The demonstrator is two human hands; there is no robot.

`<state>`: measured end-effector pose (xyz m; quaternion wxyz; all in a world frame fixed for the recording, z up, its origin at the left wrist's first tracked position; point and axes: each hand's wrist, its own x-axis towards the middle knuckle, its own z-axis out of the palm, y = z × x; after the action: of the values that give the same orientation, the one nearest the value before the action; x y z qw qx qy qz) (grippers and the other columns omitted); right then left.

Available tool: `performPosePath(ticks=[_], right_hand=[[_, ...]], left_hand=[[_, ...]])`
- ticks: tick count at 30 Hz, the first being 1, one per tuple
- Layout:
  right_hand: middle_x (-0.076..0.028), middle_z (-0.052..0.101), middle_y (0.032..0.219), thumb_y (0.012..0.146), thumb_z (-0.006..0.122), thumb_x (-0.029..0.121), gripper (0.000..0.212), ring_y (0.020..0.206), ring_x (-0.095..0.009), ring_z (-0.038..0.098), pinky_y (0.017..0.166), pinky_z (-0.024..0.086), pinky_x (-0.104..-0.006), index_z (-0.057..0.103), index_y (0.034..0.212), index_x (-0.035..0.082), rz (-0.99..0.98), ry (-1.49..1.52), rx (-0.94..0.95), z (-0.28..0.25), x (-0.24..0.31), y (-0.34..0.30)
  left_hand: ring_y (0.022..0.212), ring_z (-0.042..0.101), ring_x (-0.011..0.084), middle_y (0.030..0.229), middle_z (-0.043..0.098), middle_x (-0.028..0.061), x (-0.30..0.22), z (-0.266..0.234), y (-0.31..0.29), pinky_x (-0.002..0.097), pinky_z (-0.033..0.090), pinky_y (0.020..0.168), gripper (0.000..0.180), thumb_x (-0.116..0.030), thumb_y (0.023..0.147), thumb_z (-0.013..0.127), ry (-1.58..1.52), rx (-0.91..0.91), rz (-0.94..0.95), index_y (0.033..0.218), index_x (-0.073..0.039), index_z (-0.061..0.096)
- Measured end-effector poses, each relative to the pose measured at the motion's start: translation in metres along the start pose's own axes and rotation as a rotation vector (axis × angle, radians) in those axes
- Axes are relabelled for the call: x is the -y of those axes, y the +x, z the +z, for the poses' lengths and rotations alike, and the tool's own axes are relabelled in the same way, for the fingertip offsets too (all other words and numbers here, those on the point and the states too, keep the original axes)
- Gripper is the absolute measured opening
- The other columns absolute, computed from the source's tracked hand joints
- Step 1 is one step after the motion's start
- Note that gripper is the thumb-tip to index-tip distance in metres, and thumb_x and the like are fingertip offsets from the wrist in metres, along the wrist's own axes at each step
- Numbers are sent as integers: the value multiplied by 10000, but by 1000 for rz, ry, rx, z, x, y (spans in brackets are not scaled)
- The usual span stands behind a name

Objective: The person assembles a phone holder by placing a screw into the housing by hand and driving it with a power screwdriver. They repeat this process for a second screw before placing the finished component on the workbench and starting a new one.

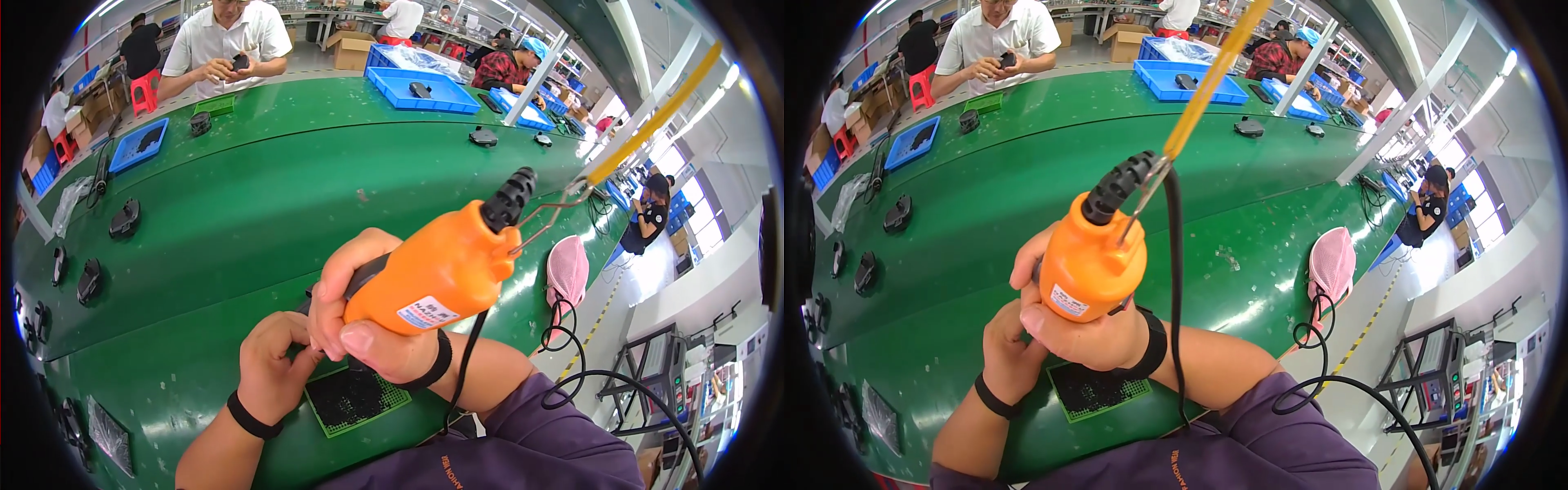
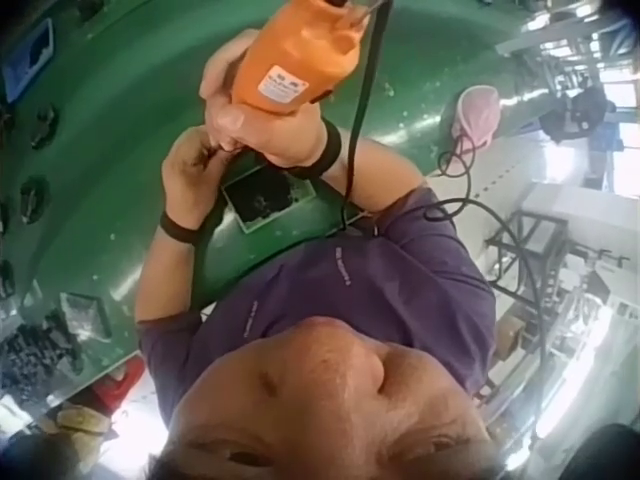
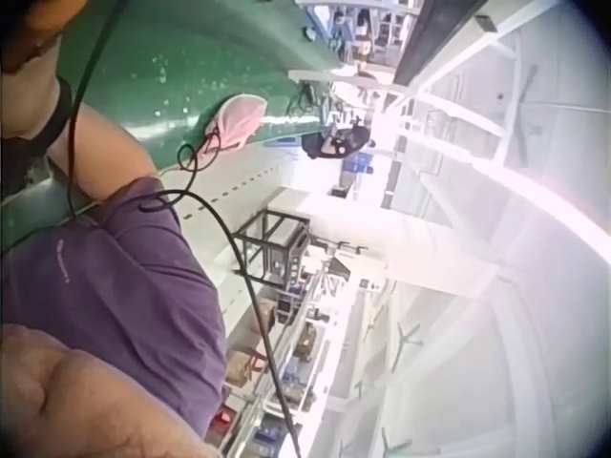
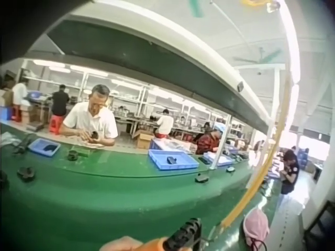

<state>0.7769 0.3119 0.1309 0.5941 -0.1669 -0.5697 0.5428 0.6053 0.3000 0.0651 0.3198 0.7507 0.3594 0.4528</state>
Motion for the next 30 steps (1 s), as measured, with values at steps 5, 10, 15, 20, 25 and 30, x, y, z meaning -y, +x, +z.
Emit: performPosePath(ticks=[5,10,15,20,25,30], right_hand=[[-61,579,654,917,719,198,344,566,-147,571,584,507,-315,476,1098,34,15,22,4,4,1,3],[-63,576,649,913,729,210,356,563,-151,569,582,507,-319,480,1095,33,35,12,11,6,1,5],[-63,575,648,912,734,223,360,562,-154,572,581,507,-319,486,1090,33,34,10,21,5,1,7],[-66,576,649,911,737,231,364,562,-158,576,584,513,-324,490,1085,28,18,24,20,8,6,8],[-67,580,653,904,747,240,380,565,-163,584,585,519,-329,491,1084,25,51,-11,43,9,7,9],[-64,576,656,896,755,241,382,570,-172,585,587,518,-334,490,1078,35,84,-75,53,12,14,14]], left_hand=[[797,663,266,833,673,70,3,-5,0,355,512,721,240,26,702,804,-2,29,-25,801,-52,599],[766,640,277,802,649,76,6,-7,1,366,501,690,257,13,691,815,28,24,9,789,-48,585],[757,630,289,796,641,86,6,-8,2,374,497,681,270,9,681,818,75,33,18,779,-44,572],[762,629,297,801,637,95,6,-8,2,380,501,688,276,5,675,818,68,33,17,773,-43,564],[786,638,313,808,633,103,7,-13,4,393,512,708,265,-10,673,815,108,21,126,781,-39,576],[807,646,327,812,630,105,9,-21,10,411,520,729,247,-35,680,810,73,76,194,791,-36,588]])
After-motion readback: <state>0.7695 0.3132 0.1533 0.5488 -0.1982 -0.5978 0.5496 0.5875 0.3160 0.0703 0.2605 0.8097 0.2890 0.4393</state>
